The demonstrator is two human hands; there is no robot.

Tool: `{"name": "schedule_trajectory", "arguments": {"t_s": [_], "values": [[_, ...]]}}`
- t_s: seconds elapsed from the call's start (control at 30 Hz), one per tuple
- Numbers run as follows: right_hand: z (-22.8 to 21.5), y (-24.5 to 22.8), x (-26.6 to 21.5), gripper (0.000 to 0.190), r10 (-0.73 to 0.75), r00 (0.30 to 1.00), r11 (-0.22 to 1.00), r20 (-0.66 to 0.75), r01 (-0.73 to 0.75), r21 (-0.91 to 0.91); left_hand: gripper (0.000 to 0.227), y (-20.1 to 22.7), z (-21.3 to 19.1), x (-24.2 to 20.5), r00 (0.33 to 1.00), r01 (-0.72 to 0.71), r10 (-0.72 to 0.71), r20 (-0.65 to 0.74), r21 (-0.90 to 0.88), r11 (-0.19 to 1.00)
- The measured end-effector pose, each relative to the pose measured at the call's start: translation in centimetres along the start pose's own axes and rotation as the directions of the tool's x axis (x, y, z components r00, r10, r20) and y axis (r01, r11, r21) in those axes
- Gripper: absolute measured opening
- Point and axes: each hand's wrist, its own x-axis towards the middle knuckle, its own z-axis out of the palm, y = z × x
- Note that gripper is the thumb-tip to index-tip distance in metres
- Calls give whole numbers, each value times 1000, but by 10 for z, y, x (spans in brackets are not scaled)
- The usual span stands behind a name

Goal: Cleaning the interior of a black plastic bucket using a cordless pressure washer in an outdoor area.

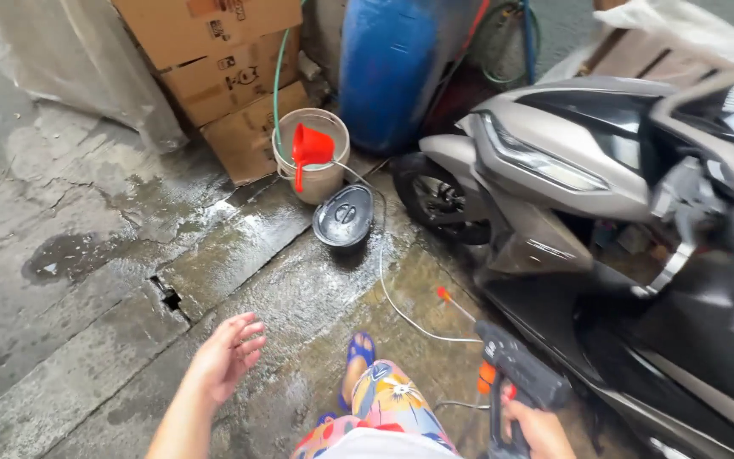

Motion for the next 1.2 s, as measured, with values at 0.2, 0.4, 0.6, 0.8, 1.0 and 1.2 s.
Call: {"name": "schedule_trajectory", "arguments": {"t_s": [0.2, 0.4, 0.6, 0.8, 1.0, 1.2], "values": [[134, -29, 104, 3, 160, 981, 985, 107, -151, -87, 21, 6, 19, 98, 984, 127, -126, -124, -3, 992], [244, -72, 173, 23, 242, 970, 933, 7, -231, -275, 24, 35, 46, 153, 957, 238, -228, -179, 39, 970], [292, -108, 181, 19, 279, 957, 933, -82, -290, -215, 23, 55, 38, 199, 949, 297, -267, -168, 186, 937], [310, -94, 169, 21, 234, 969, 971, -78, -237, -25, 19, 79, 24, 274, 930, 369, -334, -155, 376, 850], [330, -84, 158, 20, 295, 909, 939, -295, -332, -83, 9, 95, 11, 395, 984, 121, -180, -1, 746, 655], [334, -38, 190, 50, 208, 900, 891, -383, -336, -306, 31, 57, 45, 489, 998, -51, -9, 56, 958, 282]]}}
